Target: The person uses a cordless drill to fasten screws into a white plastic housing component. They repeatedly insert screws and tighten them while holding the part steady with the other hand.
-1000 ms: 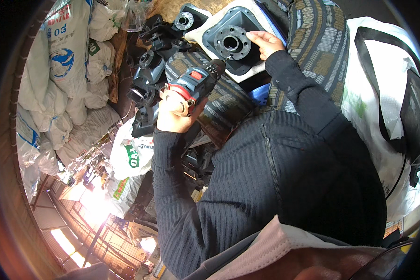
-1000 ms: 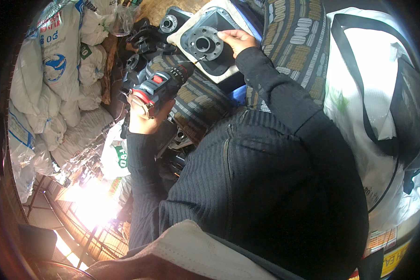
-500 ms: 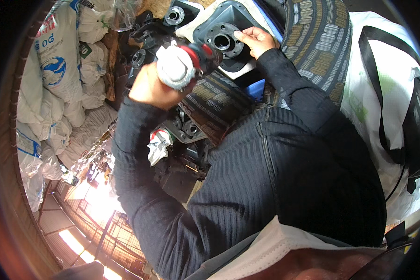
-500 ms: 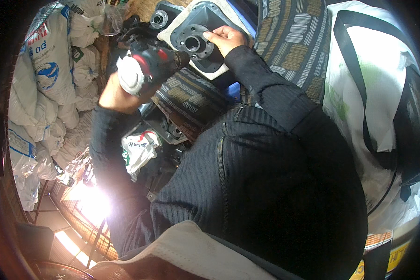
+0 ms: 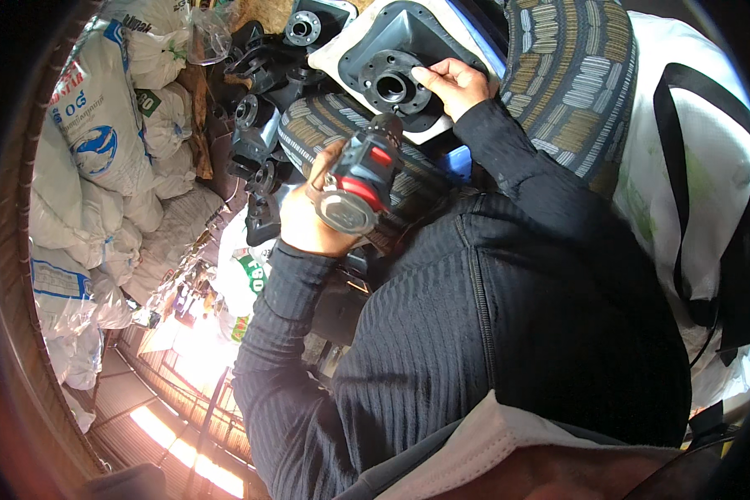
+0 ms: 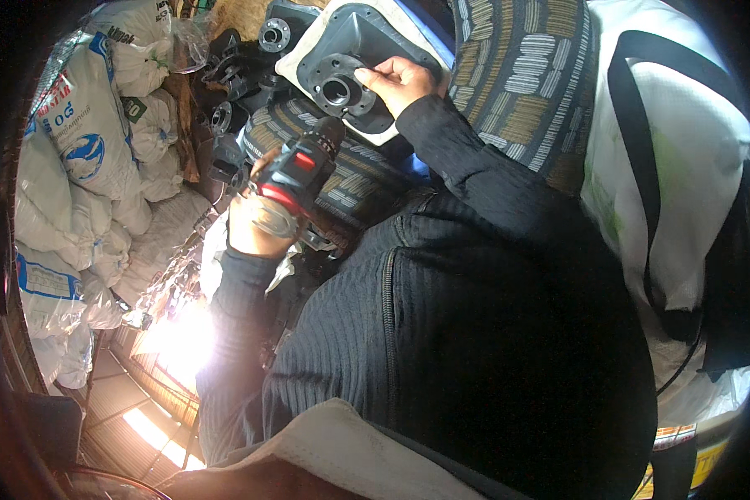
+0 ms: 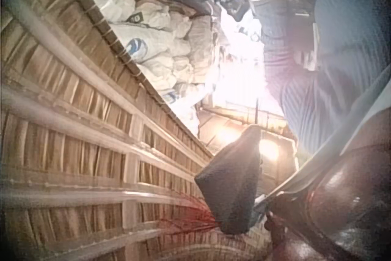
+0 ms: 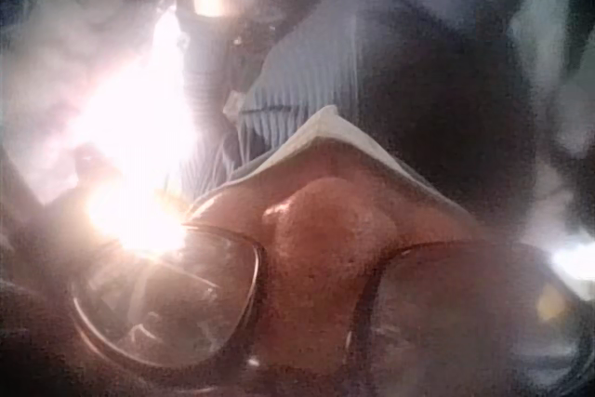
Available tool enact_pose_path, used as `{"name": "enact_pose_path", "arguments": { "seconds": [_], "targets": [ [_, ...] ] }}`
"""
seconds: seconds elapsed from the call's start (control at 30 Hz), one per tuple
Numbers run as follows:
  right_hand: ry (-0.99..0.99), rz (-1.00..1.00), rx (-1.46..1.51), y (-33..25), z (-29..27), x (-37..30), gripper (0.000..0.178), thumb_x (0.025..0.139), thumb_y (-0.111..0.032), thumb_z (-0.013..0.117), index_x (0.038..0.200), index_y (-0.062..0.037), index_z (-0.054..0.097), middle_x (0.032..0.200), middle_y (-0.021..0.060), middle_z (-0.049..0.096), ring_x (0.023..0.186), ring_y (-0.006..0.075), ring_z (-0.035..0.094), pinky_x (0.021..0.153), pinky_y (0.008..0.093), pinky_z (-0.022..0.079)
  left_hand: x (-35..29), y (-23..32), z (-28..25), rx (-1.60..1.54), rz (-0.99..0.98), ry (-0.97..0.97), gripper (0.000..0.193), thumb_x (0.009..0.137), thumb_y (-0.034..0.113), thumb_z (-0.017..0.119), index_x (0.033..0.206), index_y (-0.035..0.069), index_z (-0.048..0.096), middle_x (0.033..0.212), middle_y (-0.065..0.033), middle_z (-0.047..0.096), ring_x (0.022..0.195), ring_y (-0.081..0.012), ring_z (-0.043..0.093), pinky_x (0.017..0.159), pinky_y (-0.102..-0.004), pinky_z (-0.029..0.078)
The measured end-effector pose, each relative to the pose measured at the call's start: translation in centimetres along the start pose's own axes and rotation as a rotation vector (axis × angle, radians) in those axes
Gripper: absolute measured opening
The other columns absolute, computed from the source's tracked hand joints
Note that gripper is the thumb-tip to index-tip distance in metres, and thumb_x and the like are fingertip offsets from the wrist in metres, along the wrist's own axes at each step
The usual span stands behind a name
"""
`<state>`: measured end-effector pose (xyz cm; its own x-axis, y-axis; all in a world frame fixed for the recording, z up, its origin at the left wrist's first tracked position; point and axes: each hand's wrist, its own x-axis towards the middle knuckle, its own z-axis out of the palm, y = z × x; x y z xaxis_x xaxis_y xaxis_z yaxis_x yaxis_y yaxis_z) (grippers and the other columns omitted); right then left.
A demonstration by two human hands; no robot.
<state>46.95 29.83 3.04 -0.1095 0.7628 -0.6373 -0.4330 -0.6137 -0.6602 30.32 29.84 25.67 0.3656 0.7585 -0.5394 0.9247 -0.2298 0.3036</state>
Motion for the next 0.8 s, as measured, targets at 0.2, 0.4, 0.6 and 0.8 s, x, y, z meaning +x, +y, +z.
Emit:
{"name": "enact_pose_path", "arguments": {
  "seconds": [0.2, 0.4, 0.6, 0.8],
  "targets": [
    [0.017, -0.042, -0.142, -0.8, -0.1, -0.4, 0.026, 0.081, -0.024, 0.075, 0.087, -0.0012, 0.065, 0.077, 0.0024, 0.066, 0.070, 0.0074, 0.058, 0.067, 0.0221, 0.047, -0.3, -0.9, 1.1, 0.104, -0.048, -0.084, 0.050, 0.062, 0.023, 0.077, 0.107, 0.006, 0.063, 0.097, -0.0153, 0.067, 0.082, -0.0257, 0.068, 0.072, -0.0334, 0.055],
    [0.055, 0.093, 0.054, -2.7, -0.4, -1.3, 0.026, 0.088, -0.024, 0.067, 0.106, -0.0061, 0.065, 0.070, -0.0048, 0.055, 0.053, 0.0030, 0.043, 0.049, 0.0169, 0.040, -3.0, -1.4, 2.1, 0.065, -0.116, 0.099, 0.036, 0.068, 0.027, 0.075, 0.098, 0.009, 0.065, 0.092, -0.0109, 0.068, 0.078, -0.0277, 0.066, 0.073, -0.0364, 0.052],
    [-0.415, 0.296, 0.623, -5.5, -2.5, -3.4, 0.051, 0.100, -0.040, 0.033, 0.126, 0.0005, 0.051, 0.118, 0.0151, 0.061, 0.102, 0.0232, 0.062, 0.091, 0.0404, 0.050, -4.4, 3.4, 0.9, -0.418, -0.025, 0.264, 0.036, 0.072, 0.014, 0.075, 0.104, 0.004, 0.063, 0.100, -0.0099, 0.066, 0.098, -0.0276, 0.062, 0.090, -0.0367, 0.045],
    [-0.628, 0.312, 0.449, -5.9, -2.7, -4.8, 0.058, 0.099, -0.045, 0.030, 0.128, 0.0008, 0.049, 0.121, 0.0146, 0.060, 0.097, 0.0195, 0.063, 0.076, 0.0332, 0.058, -4.7, 5.3, 2.2, -0.358, 0.060, 0.383, 0.029, 0.071, 0.008, 0.077, 0.097, 0.004, 0.065, 0.090, -0.0068, 0.067, 0.080, -0.0187, 0.064, 0.071, -0.0323, 0.051]
  ]
}}
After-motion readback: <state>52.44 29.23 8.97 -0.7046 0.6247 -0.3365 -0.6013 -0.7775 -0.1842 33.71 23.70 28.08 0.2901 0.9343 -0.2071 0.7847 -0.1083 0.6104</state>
